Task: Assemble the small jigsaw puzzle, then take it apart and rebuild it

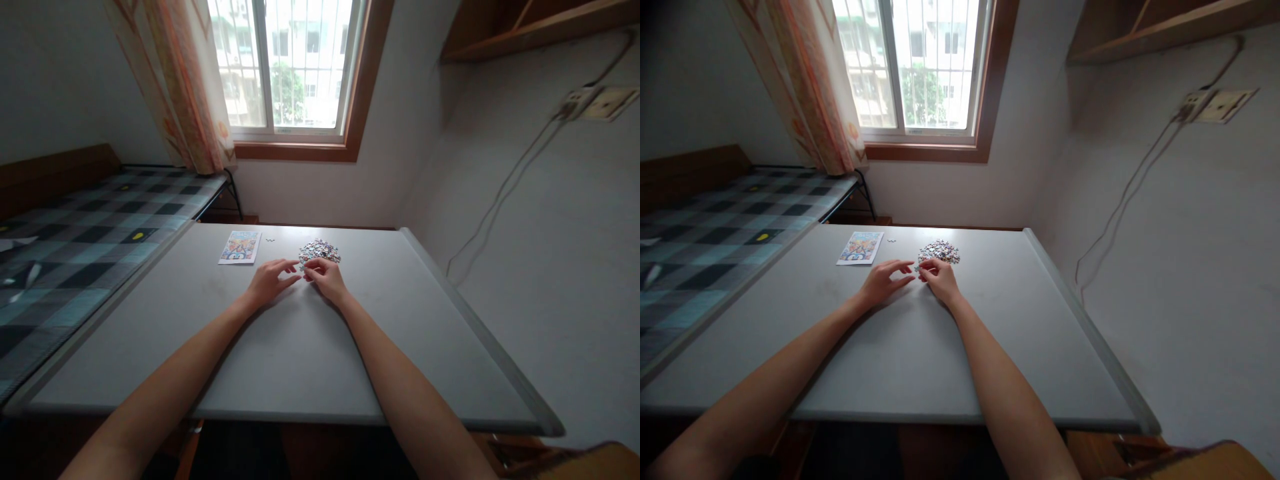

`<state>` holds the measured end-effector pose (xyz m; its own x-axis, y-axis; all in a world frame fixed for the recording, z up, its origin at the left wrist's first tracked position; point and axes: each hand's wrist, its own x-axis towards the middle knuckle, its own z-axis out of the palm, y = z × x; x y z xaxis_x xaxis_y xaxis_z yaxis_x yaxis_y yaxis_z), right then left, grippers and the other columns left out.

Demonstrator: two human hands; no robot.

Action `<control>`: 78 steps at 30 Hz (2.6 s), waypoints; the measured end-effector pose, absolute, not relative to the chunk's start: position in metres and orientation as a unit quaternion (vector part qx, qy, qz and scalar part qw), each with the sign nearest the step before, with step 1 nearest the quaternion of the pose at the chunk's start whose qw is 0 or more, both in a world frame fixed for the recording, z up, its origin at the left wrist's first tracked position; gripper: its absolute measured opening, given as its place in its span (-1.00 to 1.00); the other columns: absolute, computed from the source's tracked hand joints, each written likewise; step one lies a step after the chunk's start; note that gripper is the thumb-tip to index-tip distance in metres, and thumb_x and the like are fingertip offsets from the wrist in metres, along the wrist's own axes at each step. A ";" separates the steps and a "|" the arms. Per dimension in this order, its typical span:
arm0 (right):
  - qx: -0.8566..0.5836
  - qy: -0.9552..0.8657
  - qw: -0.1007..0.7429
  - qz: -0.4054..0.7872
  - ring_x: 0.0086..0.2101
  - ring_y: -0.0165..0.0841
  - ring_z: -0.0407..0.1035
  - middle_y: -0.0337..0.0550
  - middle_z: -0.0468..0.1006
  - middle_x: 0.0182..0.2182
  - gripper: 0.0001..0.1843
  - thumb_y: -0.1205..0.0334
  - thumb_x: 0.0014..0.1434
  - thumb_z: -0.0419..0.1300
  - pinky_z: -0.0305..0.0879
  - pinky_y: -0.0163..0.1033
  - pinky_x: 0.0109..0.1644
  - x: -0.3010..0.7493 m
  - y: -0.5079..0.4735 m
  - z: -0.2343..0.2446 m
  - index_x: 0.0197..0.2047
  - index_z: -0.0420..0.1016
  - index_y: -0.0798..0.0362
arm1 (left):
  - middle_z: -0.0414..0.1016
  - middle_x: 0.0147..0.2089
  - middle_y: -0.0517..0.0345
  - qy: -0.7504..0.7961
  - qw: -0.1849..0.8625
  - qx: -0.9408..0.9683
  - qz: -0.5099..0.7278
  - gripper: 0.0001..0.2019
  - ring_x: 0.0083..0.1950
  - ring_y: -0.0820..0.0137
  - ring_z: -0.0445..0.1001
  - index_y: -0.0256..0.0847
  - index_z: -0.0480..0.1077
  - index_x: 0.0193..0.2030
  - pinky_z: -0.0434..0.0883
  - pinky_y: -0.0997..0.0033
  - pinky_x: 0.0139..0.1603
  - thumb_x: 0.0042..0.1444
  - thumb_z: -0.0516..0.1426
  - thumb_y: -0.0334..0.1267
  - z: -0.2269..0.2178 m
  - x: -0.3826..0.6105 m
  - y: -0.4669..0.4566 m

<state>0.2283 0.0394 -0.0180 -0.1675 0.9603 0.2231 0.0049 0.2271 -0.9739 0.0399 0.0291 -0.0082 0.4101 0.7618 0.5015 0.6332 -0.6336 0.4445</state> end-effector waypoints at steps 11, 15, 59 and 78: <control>-0.388 -0.576 0.494 0.524 -0.52 -0.39 0.45 -0.21 0.52 -0.54 -0.72 0.06 -0.14 0.33 0.43 -0.25 -0.40 0.227 0.039 -0.019 -0.39 0.54 0.08 | 0.52 -0.25 0.11 0.409 0.110 0.833 0.354 -0.78 -0.29 0.44 0.48 -0.12 0.51 -0.11 0.41 0.46 -0.26 0.24 0.06 -0.19 -0.009 0.041 0.028; -0.393 -0.589 0.491 0.507 -0.52 -0.40 0.43 -0.21 0.54 -0.53 -0.77 0.12 -0.11 0.30 0.41 -0.26 -0.40 0.227 0.038 -0.018 -0.38 0.56 0.07 | 0.50 -0.28 0.14 0.421 0.115 0.823 0.364 -0.79 -0.35 0.47 0.47 -0.15 0.52 -0.16 0.40 0.52 -0.35 0.21 0.07 -0.20 -0.009 0.041 0.027; -0.454 -0.681 0.482 0.314 -0.47 -0.42 0.35 -0.15 0.55 -0.42 -0.84 0.21 0.06 0.18 0.30 -0.28 -0.32 0.227 0.038 -0.022 -0.35 0.55 0.08 | 0.52 -0.34 0.17 0.468 0.090 0.794 0.377 -0.82 -0.42 0.48 0.46 -0.18 0.51 -0.29 0.35 0.51 -0.37 0.20 0.09 -0.22 -0.012 0.039 0.031; -0.457 -0.683 0.474 0.316 -0.48 -0.41 0.32 -0.17 0.51 -0.45 -0.83 0.17 0.09 0.15 0.24 -0.28 -0.34 0.226 0.037 -0.021 -0.38 0.48 0.09 | 0.51 -0.34 0.15 0.442 0.087 0.808 0.381 -0.82 -0.40 0.47 0.45 -0.19 0.51 -0.27 0.36 0.49 -0.32 0.22 0.09 -0.22 -0.015 0.039 0.033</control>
<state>0.2261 0.0372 -0.0214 -0.1324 0.9238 0.3592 0.3247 0.3828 -0.8649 0.0386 0.0332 -0.0151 0.3192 0.7791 0.5395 0.6471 -0.5951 0.4765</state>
